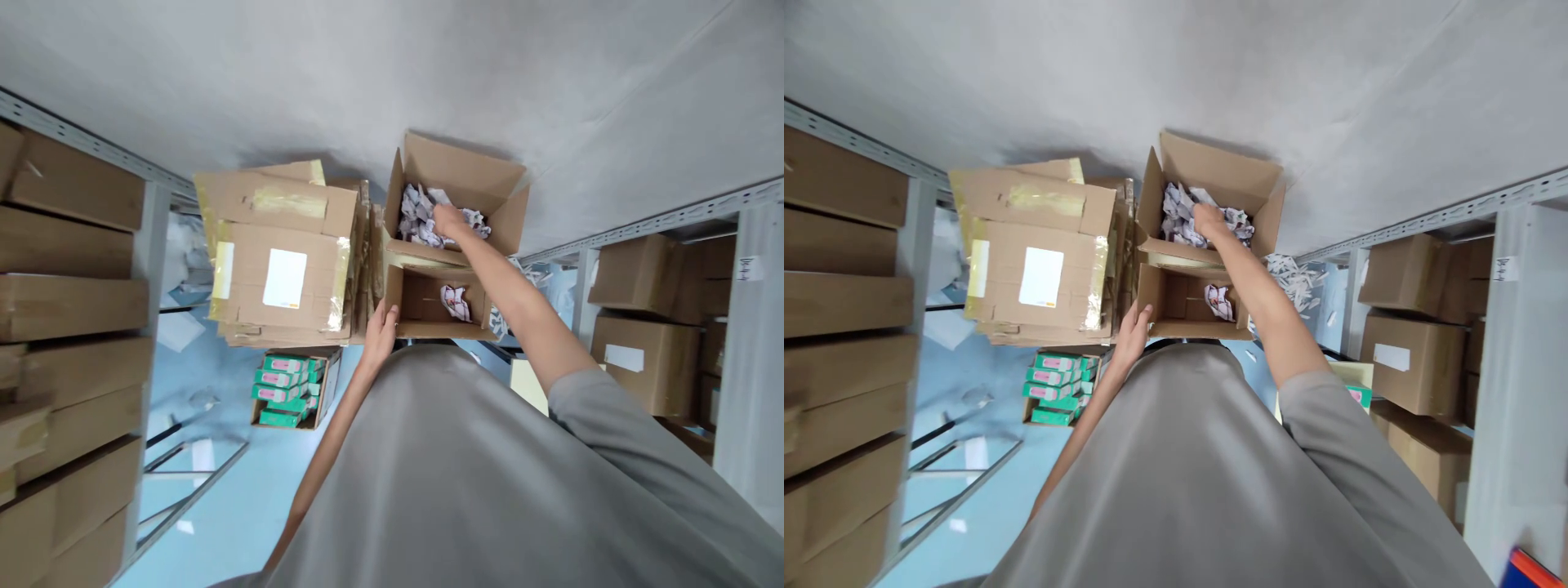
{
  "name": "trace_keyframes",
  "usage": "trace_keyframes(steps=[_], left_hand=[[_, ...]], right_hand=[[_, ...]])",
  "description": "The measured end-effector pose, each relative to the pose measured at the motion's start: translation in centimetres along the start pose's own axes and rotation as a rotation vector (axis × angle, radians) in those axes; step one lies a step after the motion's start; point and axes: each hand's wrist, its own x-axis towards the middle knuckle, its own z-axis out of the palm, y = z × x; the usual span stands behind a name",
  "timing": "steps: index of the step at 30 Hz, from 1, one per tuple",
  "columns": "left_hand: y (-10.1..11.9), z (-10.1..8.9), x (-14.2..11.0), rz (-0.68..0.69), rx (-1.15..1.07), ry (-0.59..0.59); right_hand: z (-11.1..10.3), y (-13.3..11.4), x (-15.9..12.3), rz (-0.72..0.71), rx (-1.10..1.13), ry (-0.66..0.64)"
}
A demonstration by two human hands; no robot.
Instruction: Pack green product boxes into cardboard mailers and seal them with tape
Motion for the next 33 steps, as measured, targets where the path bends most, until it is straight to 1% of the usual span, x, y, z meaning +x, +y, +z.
trace_keyframes(steps=[2, 3, 5, 6, 8, 10, 11, 13, 14, 16, 18, 20, 22, 23, 26, 27, 28, 29, 30, 33], left_hand=[[-0.1, 0.0, 0.0, 0.006, -0.005, -0.007], [-0.2, 0.0, 0.1, 0.006, -0.007, -0.009], [-0.3, 0.0, 0.4, 0.004, -0.013, -0.016], [-0.4, 0.0, 0.6, 0.003, -0.018, -0.018], [-0.6, -0.1, 0.8, 0.007, -0.031, -0.025], [-0.8, -0.2, 1.1, 0.014, -0.045, -0.036], [-0.9, -0.2, 1.2, 0.013, -0.049, -0.040], [-1.1, -0.4, 1.3, 0.002, -0.047, -0.042], [-1.1, -0.5, 1.3, -0.006, -0.042, -0.039], [-1.3, -0.6, 1.4, -0.009, -0.033, -0.036], [-1.4, -0.8, 1.5, 0.009, -0.028, -0.050], [-1.6, -1.0, 1.6, 0.028, -0.020, -0.068], [-1.8, -1.2, 1.6, 0.036, -0.006, -0.080], [-1.9, -1.3, 1.6, 0.037, 0.000, -0.082], [-2.1, -1.5, 1.5, 0.031, 0.017, -0.090], [-2.1, -1.5, 1.4, 0.024, 0.023, -0.094], [-2.0, -1.5, 1.2, 0.018, 0.029, -0.100], [-1.9, -1.5, 1.0, 0.013, 0.036, -0.107], [-1.7, -1.6, 0.7, 0.012, 0.042, -0.116], [-0.8, -2.0, -0.3, 0.034, 0.077, -0.166]], right_hand=[[-1.4, 0.3, -0.5, 0.089, -0.041, -0.022], [-2.3, 0.4, -1.0, 0.101, -0.060, -0.007], [-4.4, 0.5, -3.4, 0.054, -0.036, 0.091], [-5.4, 0.5, -5.4, 0.015, -0.002, 0.155], [-7.1, 0.3, -10.6, -0.042, 0.078, 0.268], [-8.0, -0.2, -17.0, -0.087, 0.170, 0.322], [-8.1, -0.5, -20.1, -0.101, 0.222, 0.326], [-7.2, -1.4, -25.3, -0.096, 0.301, 0.287], [-6.3, -1.9, -27.2, -0.081, 0.324, 0.260], [-4.2, -2.9, -29.2, -0.026, 0.339, 0.214], [-2.0, -3.8, -29.6, 0.028, 0.346, 0.166], [-0.4, -4.4, -29.4, 0.054, 0.380, 0.132], [0.5, -4.2, -29.4, 0.076, 0.427, 0.167], [0.8, -3.7, -29.6, 0.104, 0.437, 0.227], [1.7, -1.3, -30.7, 0.264, 0.374, 0.491], [2.2, -0.3, -31.0, 0.327, 0.340, 0.554], [2.7, 0.5, -31.4, 0.387, 0.311, 0.583], [3.4, 1.2, -31.7, 0.441, 0.296, 0.578], [4.1, 1.8, -32.1, 0.486, 0.295, 0.546], [6.0, 2.2, -33.7, 0.560, 0.346, 0.438]])
